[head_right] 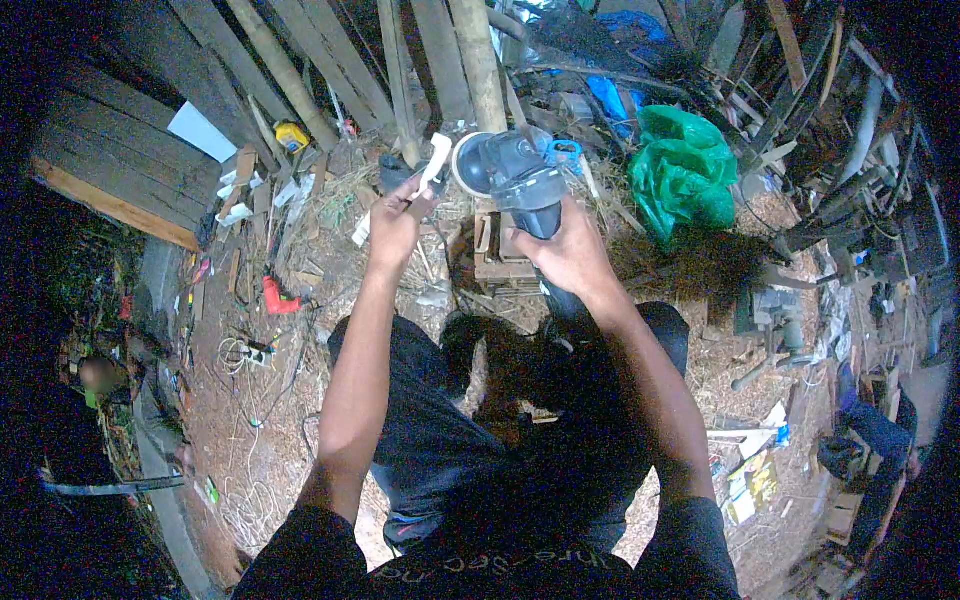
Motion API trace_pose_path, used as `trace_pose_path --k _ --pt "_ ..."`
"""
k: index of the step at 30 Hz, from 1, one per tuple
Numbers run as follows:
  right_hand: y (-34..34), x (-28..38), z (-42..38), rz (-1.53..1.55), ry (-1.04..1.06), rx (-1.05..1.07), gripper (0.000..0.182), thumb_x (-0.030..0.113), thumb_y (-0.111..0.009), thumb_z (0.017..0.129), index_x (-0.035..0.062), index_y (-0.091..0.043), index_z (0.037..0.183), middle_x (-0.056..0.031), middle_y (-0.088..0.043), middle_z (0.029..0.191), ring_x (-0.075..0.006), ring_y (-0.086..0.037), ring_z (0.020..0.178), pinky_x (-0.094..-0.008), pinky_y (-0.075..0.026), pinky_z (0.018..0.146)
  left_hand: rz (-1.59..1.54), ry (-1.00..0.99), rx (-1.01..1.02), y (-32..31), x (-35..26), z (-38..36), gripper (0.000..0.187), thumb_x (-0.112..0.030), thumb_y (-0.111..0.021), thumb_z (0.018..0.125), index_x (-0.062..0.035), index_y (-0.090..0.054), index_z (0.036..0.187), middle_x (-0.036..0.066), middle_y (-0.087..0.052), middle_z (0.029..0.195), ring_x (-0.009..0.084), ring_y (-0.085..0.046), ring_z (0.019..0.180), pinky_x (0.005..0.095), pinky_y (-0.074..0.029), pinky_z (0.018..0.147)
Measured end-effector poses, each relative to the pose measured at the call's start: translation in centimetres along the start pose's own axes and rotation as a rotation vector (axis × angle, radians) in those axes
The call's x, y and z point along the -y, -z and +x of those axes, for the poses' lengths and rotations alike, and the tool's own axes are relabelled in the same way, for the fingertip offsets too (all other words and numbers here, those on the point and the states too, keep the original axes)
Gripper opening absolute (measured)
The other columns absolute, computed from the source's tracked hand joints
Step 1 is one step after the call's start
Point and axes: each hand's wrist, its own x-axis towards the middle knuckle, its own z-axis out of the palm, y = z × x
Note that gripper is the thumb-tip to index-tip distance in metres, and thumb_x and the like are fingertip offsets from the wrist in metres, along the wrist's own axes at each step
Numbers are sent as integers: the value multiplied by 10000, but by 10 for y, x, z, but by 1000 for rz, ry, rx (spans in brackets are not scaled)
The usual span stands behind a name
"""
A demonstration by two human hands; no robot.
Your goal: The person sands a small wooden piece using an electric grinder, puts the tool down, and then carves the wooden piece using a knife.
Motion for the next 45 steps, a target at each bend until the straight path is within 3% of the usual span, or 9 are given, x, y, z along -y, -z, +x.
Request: trace_pose_path --k 2,5,8,10,26,29,35,41,45 --pt "-1 -1 -1 14 -1 15 567 256 -809 722 -26 -564 1148 -150 -674 1023 -216 -643 931 -355 -492 869 -150 107 23 -1 -10 -4 237 -35 -574 923 86 -638 1117 134 -674 1006 173 -666 818 276 -532 769" --pt "1 9 -3 51 -5 21 570 272 -793 701 -14 -563 1137 -204 -664 1047 -314 -656 963 -403 -496 862 -305 200 52 1 -18 -6 260 -48 -570 941 99 -601 1153 155 -675 1000 209 -685 826 302 -569 767" --pt "1 9 -3 45 -4 33 572 252 -808 725 -27 -562 1161 -150 -676 1030 -220 -642 949 -356 -488 882 -456 307 52 5 -23 -9 285 -63 -580 941 83 -572 1186 172 -669 1009 254 -686 900 352 -577 813" --pt "-2 3 -1 66 -3 20 579 256 -811 723 -27 -562 1162 -151 -676 1031 -222 -642 948 -357 -488 882 -496 338 48 3 -24 -10 308 -75 -586 940 89 -551 1199 186 -668 1004 280 -690 901 363 -579 811" --pt "2 11 0 125 -6 46 582 258 -817 717 -27 -565 1158 -161 -667 1054 -229 -637 971 -362 -481 894 -397 312 85 3 -30 -12 337 -151 -653 918 109 -604 1127 150 -680 908 215 -688 794 312 -585 719" --pt "-3 2 0 70 95 -8 554 260 -807 694 -1 -580 1127 -188 -681 1009 -294 -668 932 -391 -505 853 -384 322 89 -1 -30 -10 339 -150 -653 919 107 -604 1135 150 -680 911 213 -688 792 308 -585 719" --pt "-1 5 0 111 2 53 586 254 -822 712 -23 -570 1161 -149 -670 1036 -221 -635 947 -357 -487 878 -348 295 119 4 -28 -10 327 -140 -651 919 102 -608 1134 153 -683 903 213 -691 781 304 -589 716" --pt "2 10 -1 -22 11 57 555 239 -789 712 -17 -567 1152 -185 -679 1016 -274 -668 914 -387 -506 848 -287 289 141 0 -34 -14 325 -143 -652 919 101 -609 1129 161 -689 886 216 -696 747 299 -589 691" --pt "2 12 0 91 -6 53 586 279 -825 710 -41 -573 1130 -156 -671 1029 -226 -639 935 -358 -487 875 -204 251 132 8 -33 -14 354 -153 -658 917 103 -601 1155 164 -690 878 215 -697 729 301 -589 680"
